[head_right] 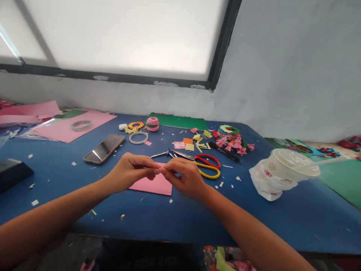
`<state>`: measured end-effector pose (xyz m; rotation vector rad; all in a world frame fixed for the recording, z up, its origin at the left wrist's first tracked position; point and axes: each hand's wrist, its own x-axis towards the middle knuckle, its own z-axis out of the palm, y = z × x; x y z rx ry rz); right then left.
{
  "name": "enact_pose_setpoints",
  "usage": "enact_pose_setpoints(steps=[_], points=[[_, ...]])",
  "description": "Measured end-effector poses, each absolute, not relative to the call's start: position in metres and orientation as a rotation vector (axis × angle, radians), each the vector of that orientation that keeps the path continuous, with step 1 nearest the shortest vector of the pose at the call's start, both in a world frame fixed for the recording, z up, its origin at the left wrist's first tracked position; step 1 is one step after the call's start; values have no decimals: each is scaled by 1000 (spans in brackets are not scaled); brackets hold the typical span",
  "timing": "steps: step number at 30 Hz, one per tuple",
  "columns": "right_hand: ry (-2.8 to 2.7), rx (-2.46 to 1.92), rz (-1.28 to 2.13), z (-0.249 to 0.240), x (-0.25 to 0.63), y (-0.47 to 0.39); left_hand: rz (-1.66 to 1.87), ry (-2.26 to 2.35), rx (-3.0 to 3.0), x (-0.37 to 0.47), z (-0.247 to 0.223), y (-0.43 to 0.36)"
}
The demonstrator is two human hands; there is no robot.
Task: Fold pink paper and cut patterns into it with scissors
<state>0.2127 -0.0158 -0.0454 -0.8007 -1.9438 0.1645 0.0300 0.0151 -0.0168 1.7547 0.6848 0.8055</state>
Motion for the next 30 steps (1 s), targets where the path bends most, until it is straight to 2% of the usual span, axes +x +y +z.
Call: enact_pose_setpoints(steps=[7, 10, 14, 20, 27, 30], points=[[-1916, -999, 377, -45, 212, -8, 814, 772, 1594, 31, -25, 26], [-1952, -1114, 435, -49, 214, -3, 820, 819, 1869, 30, -30, 31], [-1891, -1253, 484, -54, 217, 5, 1067, 742, 2481, 26, -36, 33], [-1594, -814, 979, -46, 207, -10, 1256, -22, 2998, 16, -32, 23], [-1404, -647, 1091, -41, 197, -36, 1141, -189, 2952, 12, -22, 9], [-1400, -619, 1099, -39, 196, -41, 1319, -295, 2966, 14, -25, 2]])
